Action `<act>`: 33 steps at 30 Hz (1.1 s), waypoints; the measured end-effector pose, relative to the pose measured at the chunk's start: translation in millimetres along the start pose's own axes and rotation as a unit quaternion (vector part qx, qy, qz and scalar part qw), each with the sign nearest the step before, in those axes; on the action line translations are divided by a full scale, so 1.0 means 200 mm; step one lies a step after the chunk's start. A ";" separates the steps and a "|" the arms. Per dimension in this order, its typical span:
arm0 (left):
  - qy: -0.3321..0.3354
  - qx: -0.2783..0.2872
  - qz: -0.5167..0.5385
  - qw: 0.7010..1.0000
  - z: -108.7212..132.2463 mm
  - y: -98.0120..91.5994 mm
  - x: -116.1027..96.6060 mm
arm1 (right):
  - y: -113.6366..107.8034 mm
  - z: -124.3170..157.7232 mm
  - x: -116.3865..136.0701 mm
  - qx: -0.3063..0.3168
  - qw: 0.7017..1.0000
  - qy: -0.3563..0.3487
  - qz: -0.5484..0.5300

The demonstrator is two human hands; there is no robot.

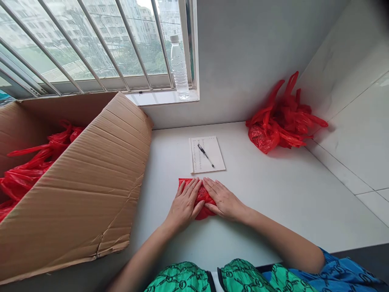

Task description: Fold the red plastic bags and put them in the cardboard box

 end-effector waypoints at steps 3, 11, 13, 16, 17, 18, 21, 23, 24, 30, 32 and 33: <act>-0.002 0.000 0.000 1.000 0.00 0.00 0.00 | 0.00 0.00 0.00 0.006 1.000 0.006 0.003; 0.003 -0.013 -0.003 1.000 0.00 -0.01 0.00 | 0.00 0.00 0.00 0.008 1.000 0.005 0.008; 0.007 -0.008 -0.019 1.000 0.00 -0.01 -0.01 | 0.01 0.00 0.00 0.011 1.000 0.005 0.014; 0.011 -0.003 -0.048 0.999 0.00 0.00 -0.01 | 0.01 0.00 0.00 0.012 1.000 0.004 0.023; 0.012 -0.002 -0.055 0.998 0.00 0.00 -0.02 | 0.01 0.00 0.00 0.010 1.000 0.004 0.026; 0.012 -0.002 -0.061 0.998 0.00 0.00 -0.02 | 0.01 0.00 0.00 0.009 1.000 0.003 0.029; 0.013 0.001 -0.072 0.997 0.00 0.00 -0.02 | 0.01 0.00 0.00 0.007 0.999 0.003 0.037; 0.013 0.005 -0.075 0.997 0.00 0.00 -0.02 | 0.01 0.00 0.00 0.010 0.999 0.005 0.041; 0.013 0.006 -0.075 0.997 0.00 0.00 -0.02 | 0.01 0.00 0.00 0.011 0.999 0.006 0.042; 0.013 0.000 -0.070 0.997 0.00 0.00 -0.02 | 0.01 0.00 0.00 0.022 0.999 0.012 0.044; 0.011 0.005 -0.069 0.998 0.00 0.00 -0.02 | 0.01 -0.01 0.00 0.022 0.999 0.014 0.042; 0.010 0.007 -0.068 0.998 0.00 0.00 -0.02 | 0.01 0.00 -0.01 0.021 0.999 0.014 0.040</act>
Point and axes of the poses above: each hand's wrist, its own z-axis away from the middle knuckle, its own y-axis out of the palm, x = y × z, the point moved 9 cm from there along -z, towards the middle knuckle, and after that the axes turned 12 degrees about -z, right-handed, at the moved point
